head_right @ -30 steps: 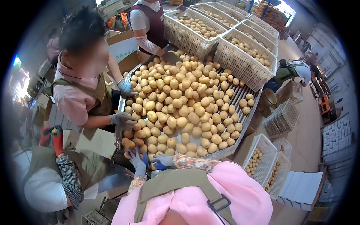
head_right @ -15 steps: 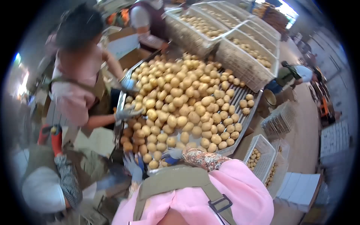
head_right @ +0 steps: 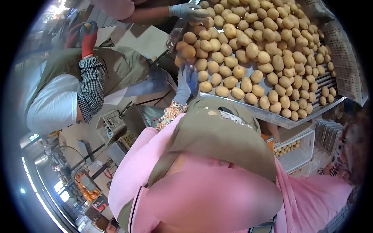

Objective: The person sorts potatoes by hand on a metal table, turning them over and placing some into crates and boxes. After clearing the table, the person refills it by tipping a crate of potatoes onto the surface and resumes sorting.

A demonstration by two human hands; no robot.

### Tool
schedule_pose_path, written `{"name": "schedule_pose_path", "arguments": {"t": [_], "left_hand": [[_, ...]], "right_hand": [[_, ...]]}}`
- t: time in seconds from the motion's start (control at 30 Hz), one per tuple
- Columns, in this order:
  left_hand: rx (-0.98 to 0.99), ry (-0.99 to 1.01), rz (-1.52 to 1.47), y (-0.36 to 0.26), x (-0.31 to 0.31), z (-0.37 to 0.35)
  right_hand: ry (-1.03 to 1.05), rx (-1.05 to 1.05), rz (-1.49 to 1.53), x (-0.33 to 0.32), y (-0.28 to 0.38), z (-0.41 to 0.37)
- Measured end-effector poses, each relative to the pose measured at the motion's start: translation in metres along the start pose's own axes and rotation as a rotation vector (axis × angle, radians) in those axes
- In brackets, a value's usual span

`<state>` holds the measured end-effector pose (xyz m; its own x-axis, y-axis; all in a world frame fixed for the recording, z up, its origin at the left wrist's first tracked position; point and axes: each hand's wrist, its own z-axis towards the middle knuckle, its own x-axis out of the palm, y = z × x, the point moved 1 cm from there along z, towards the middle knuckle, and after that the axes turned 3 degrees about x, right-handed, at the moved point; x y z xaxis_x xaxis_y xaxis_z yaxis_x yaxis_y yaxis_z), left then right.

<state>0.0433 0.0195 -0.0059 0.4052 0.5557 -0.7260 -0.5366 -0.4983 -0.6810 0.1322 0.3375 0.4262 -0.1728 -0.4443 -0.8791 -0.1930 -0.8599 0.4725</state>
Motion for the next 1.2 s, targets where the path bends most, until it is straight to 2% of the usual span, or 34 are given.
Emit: {"name": "schedule_pose_path", "arguments": {"t": [0.07, 0.1, 0.17, 0.3, 0.33, 0.37, 0.43, 0.47, 0.5, 0.57, 0.63, 0.7, 0.77, 0.8, 0.83, 0.87, 0.9, 0.93, 0.97, 1.0, 1.03, 1.07, 1.1, 1.17, 1.2], "left_hand": [[-0.093, -0.139, -0.088, -0.009, -0.010, -0.011], [-0.091, -0.135, -0.082, -0.003, -0.007, -0.015], [-0.202, -0.367, 0.048, 0.021, -0.001, -0.031], [-0.303, -0.382, 0.185, 0.079, 0.012, -0.055], [-0.426, -0.439, 0.001, 0.090, 0.019, -0.061], [-0.443, -0.429, -0.008, 0.076, 0.015, -0.066], [-0.795, -0.209, -0.052, 0.074, 0.008, -0.065], [-0.726, -0.102, -0.010, 0.106, 0.019, -0.066], [-0.734, -0.100, 0.000, 0.128, 0.028, -0.071], [-0.968, -0.009, -0.062, 0.145, 0.051, -0.068], [-1.028, 0.023, -0.044, 0.146, 0.059, -0.070], [-1.126, 0.103, 0.014, 0.146, 0.063, -0.068], [-1.146, 0.117, 0.007, 0.109, 0.038, -0.063], [-1.166, 0.166, 0.029, 0.097, 0.029, -0.063], [-1.180, 0.220, 0.055, 0.092, 0.024, -0.064], [-1.093, 0.129, 0.121, 0.116, 0.042, -0.081], [-1.097, 0.128, 0.111, 0.122, 0.042, -0.085], [-1.075, 0.179, 0.061, 0.127, 0.039, -0.092], [-1.048, 0.230, 0.015, 0.135, 0.036, -0.097], [-0.805, 0.226, 0.042, 0.170, 0.054, -0.116], [-0.675, 0.264, 0.099, 0.180, 0.052, -0.122], [-0.569, 0.306, 0.166, 0.178, 0.042, -0.126], [-0.512, 0.346, 0.228, 0.176, 0.033, -0.131], [-0.440, 0.390, 0.309, 0.174, 0.021, -0.139], [-0.426, 0.403, 0.330, 0.173, 0.015, -0.143]], "right_hand": [[-0.006, 0.002, -0.041, -0.002, -0.003, -0.001], [-0.020, 0.000, -0.071, -0.010, -0.004, 0.002], [-0.023, -0.002, -0.095, -0.013, -0.008, 0.003], [-0.048, 0.001, -0.127, -0.017, -0.015, 0.001], [-0.050, -0.002, -0.136, -0.018, -0.017, 0.000], [-0.036, -0.002, -0.145, -0.015, -0.019, 0.001], [-0.028, 0.009, -0.174, -0.014, -0.022, -0.001], [-0.025, 0.010, -0.173, -0.011, -0.023, -0.001], [-0.014, 0.009, -0.169, -0.006, -0.024, -0.002], [0.016, 0.006, -0.166, 0.009, -0.029, -0.008], [0.074, 0.013, -0.175, 0.029, -0.028, -0.014], [0.203, 0.031, -0.174, 0.065, -0.045, -0.025], [0.449, 0.043, -0.106, 0.134, -0.068, -0.044], [0.668, 0.315, 0.249, 0.179, -0.077, -0.057], [0.495, -0.173, 0.242, 0.223, -0.096, -0.078], [0.688, 0.092, 0.359, 0.283, -0.119, -0.090], [0.789, 0.244, 0.759, 0.350, -0.133, -0.108], [0.890, 0.564, 0.542, 0.333, -0.074, -0.085], [0.854, 0.336, 1.184, 0.417, -0.116, -0.115], [0.816, 0.435, 0.889, 0.427, -0.073, -0.105], [0.734, 0.283, 0.442, 0.433, -0.056, -0.098], [0.674, 0.115, 0.257, 0.429, -0.042, -0.091], [0.678, 0.124, 0.259, 0.422, -0.033, -0.083], [0.761, 0.109, 0.551, 0.396, -0.023, -0.059], [0.736, 0.248, 0.731, 0.385, -0.033, -0.056]]}}
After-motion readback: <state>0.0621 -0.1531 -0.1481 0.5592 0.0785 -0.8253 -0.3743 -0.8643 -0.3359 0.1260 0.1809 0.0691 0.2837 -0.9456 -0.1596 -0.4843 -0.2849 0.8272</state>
